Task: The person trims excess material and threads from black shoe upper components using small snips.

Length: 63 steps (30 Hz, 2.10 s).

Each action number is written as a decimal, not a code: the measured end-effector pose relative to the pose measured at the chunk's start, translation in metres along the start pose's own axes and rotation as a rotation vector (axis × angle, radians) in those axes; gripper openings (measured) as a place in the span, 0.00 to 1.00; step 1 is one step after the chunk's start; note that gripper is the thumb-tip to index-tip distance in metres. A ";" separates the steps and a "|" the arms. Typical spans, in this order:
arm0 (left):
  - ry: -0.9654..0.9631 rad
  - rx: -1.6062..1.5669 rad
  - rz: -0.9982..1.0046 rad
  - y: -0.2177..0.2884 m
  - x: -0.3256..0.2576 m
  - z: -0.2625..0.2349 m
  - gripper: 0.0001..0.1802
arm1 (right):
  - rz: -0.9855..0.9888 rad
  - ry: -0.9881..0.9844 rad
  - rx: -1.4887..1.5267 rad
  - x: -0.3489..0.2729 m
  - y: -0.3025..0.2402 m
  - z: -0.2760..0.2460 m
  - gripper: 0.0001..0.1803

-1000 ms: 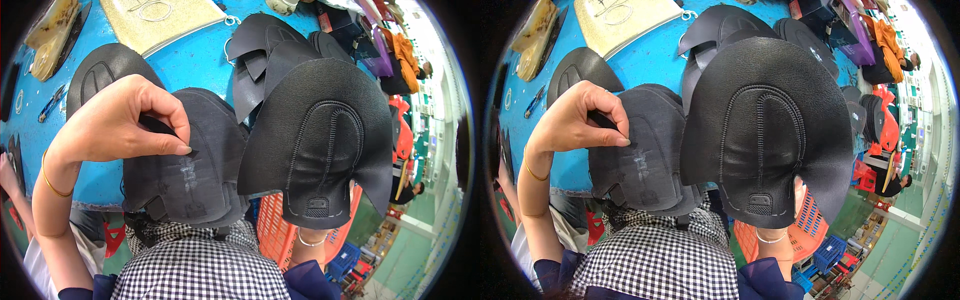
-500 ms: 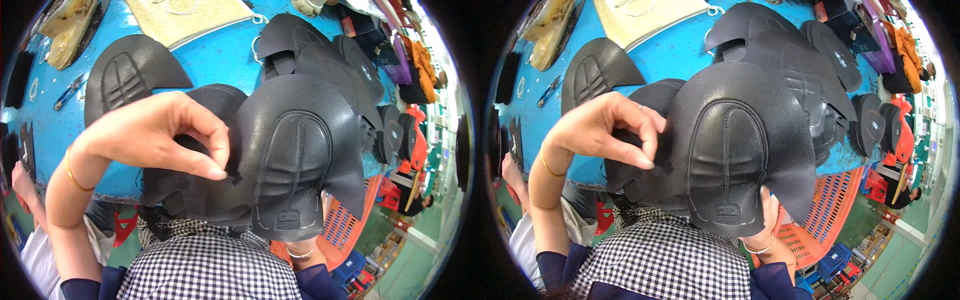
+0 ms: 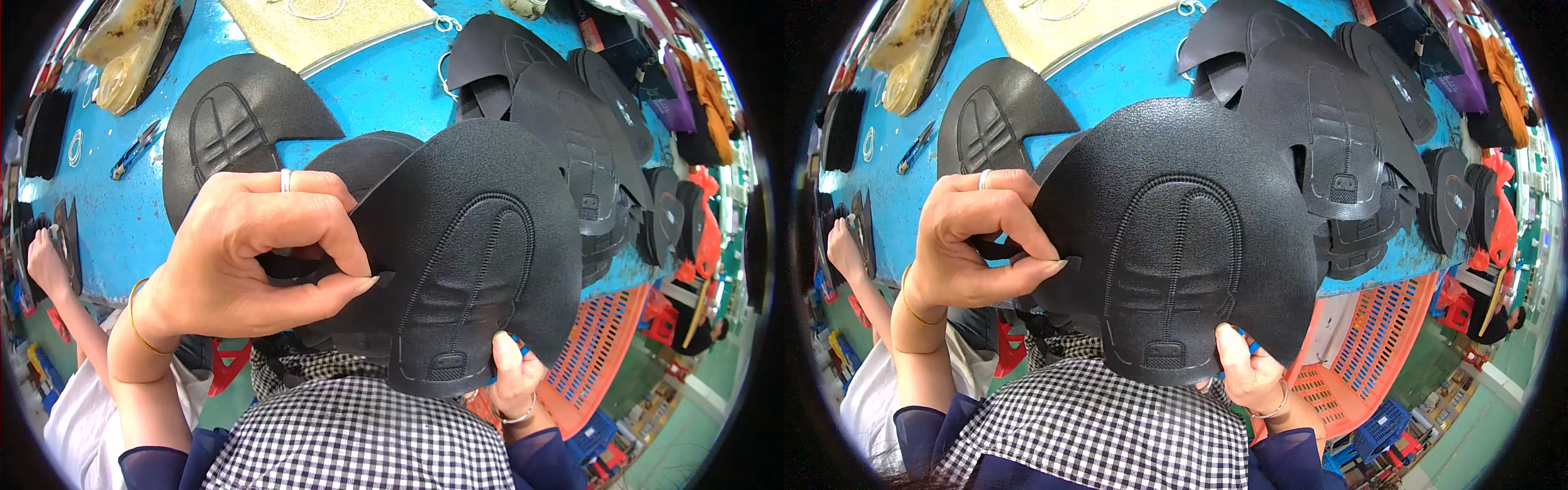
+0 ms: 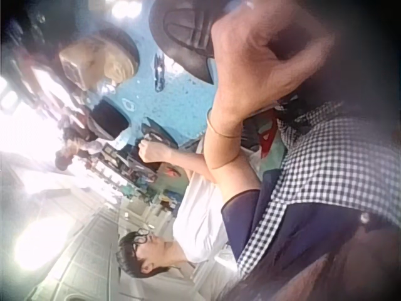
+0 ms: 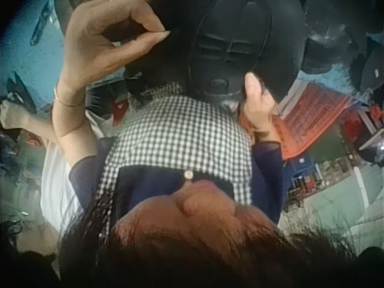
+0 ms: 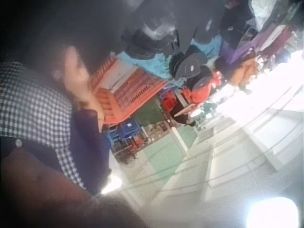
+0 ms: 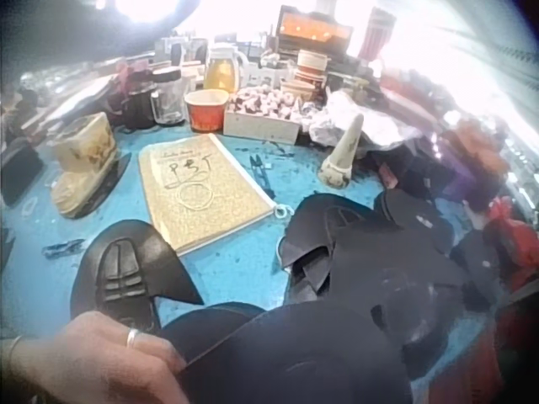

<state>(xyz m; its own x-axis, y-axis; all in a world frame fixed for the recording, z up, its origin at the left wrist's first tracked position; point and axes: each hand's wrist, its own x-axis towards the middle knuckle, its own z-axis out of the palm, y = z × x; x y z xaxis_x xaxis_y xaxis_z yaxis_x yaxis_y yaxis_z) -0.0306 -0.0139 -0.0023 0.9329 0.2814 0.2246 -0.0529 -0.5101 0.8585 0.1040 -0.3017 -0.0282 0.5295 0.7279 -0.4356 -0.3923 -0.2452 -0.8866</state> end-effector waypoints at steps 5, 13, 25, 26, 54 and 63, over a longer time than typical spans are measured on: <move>-0.027 0.004 -0.076 0.001 0.001 0.000 0.09 | -0.056 -0.124 0.145 -0.003 0.011 -0.007 0.13; -0.002 -0.041 -0.077 -0.005 0.002 0.002 0.08 | -0.171 -0.097 -0.252 0.007 0.002 -0.009 0.14; -0.059 -0.326 -0.489 0.001 0.004 -0.004 0.06 | 0.025 0.005 -0.143 0.014 -0.012 -0.002 0.14; -0.050 -0.329 -0.493 -0.001 0.002 -0.004 0.06 | 0.128 0.020 -0.054 0.014 -0.011 -0.001 0.11; 0.047 -0.039 -0.239 -0.026 -0.039 0.005 0.05 | 0.235 -0.106 -0.028 0.018 0.011 -0.001 0.07; 0.090 0.007 -0.103 0.003 -0.035 0.003 0.09 | 0.256 -0.043 0.052 0.012 0.016 -0.004 0.07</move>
<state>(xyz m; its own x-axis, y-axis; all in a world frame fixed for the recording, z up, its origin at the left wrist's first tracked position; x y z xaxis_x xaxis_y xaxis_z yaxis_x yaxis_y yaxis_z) -0.0624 -0.0277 -0.0086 0.8977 0.4036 0.1764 0.0438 -0.4802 0.8761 0.1070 -0.2999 -0.0481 0.3760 0.6735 -0.6364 -0.5482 -0.3920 -0.7388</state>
